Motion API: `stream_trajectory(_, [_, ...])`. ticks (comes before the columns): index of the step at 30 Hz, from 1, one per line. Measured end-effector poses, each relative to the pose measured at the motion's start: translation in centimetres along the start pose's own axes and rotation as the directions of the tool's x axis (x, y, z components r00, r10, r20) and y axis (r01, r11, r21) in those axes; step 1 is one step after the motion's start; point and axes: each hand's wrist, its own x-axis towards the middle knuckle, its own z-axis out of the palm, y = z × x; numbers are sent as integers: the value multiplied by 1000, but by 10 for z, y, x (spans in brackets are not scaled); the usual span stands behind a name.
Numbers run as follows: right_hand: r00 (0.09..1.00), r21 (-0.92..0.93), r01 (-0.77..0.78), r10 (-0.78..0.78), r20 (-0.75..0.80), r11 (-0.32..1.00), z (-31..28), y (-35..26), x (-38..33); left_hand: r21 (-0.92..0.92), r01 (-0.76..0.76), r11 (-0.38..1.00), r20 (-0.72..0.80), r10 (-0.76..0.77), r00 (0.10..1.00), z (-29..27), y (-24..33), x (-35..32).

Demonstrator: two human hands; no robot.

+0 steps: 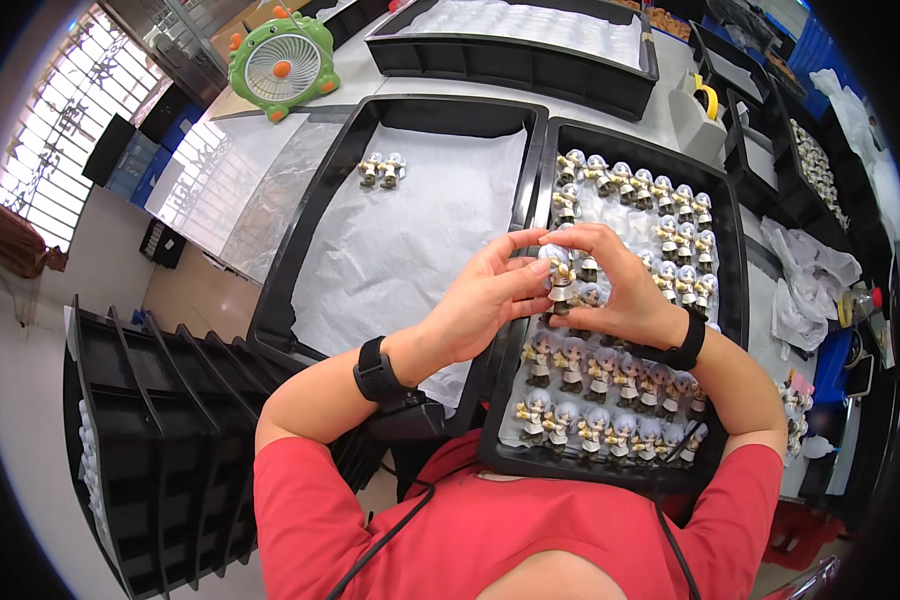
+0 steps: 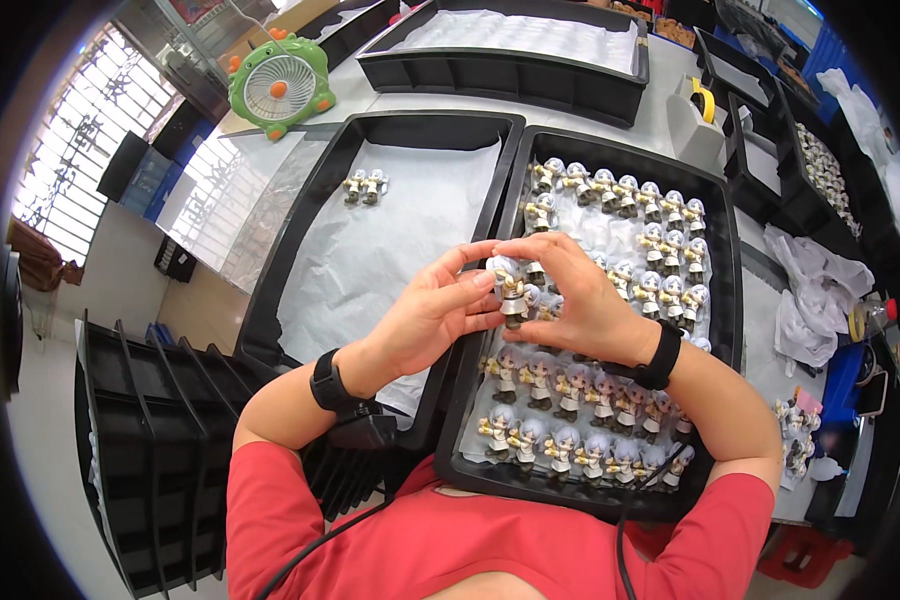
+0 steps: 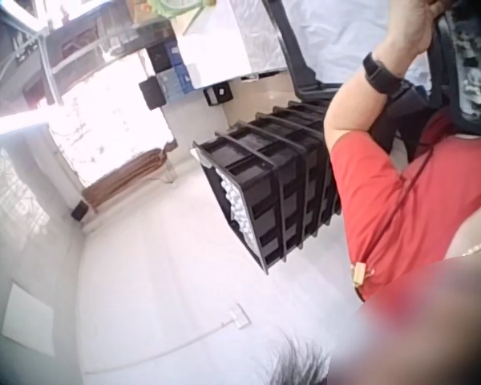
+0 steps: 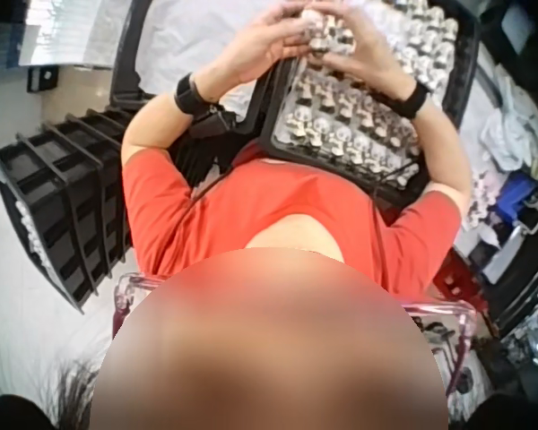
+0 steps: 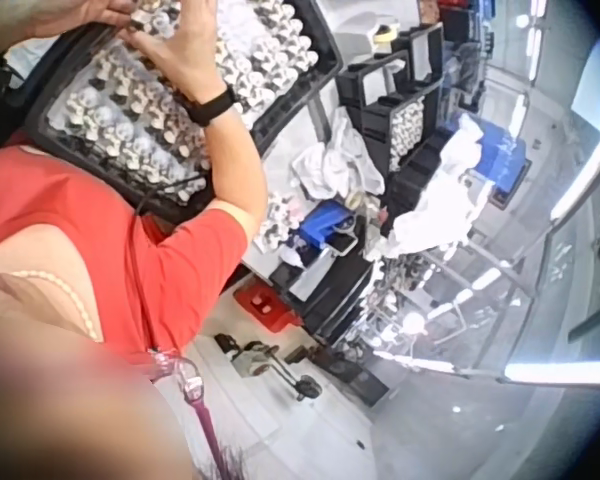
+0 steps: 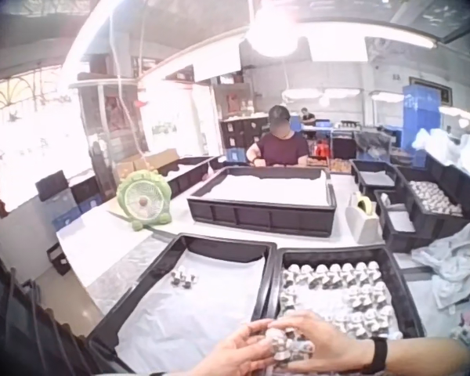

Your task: Assembling small plastic figurines by gluing parts together and arranging them in a tray.

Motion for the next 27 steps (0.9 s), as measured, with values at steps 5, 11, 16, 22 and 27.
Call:
stream_trajectory(5, [1000,-41,19,-19,-1,999,-1,-1,0,-77,-36,996,10,37,999,-2,-7,2])
stream_trajectory(11, [999,-35,42,-42,-6,999,-2,-4,1,-73,-67,995,5,67,998,0,-10,-1])
stream_trajectory(16, [999,-33,43,-43,-3,999,-4,-10,0,-69,-50,996,-17,49,999,4,-8,-8])
stream_trajectory(22, [999,10,39,-39,29,999,-5,-15,-1,-78,-27,997,-20,26,999,10,-9,-16])
stream_trajectory(27, [998,-14,56,-56,12,998,-4,-11,0,-52,-55,997,-63,52,997,18,1,-13])
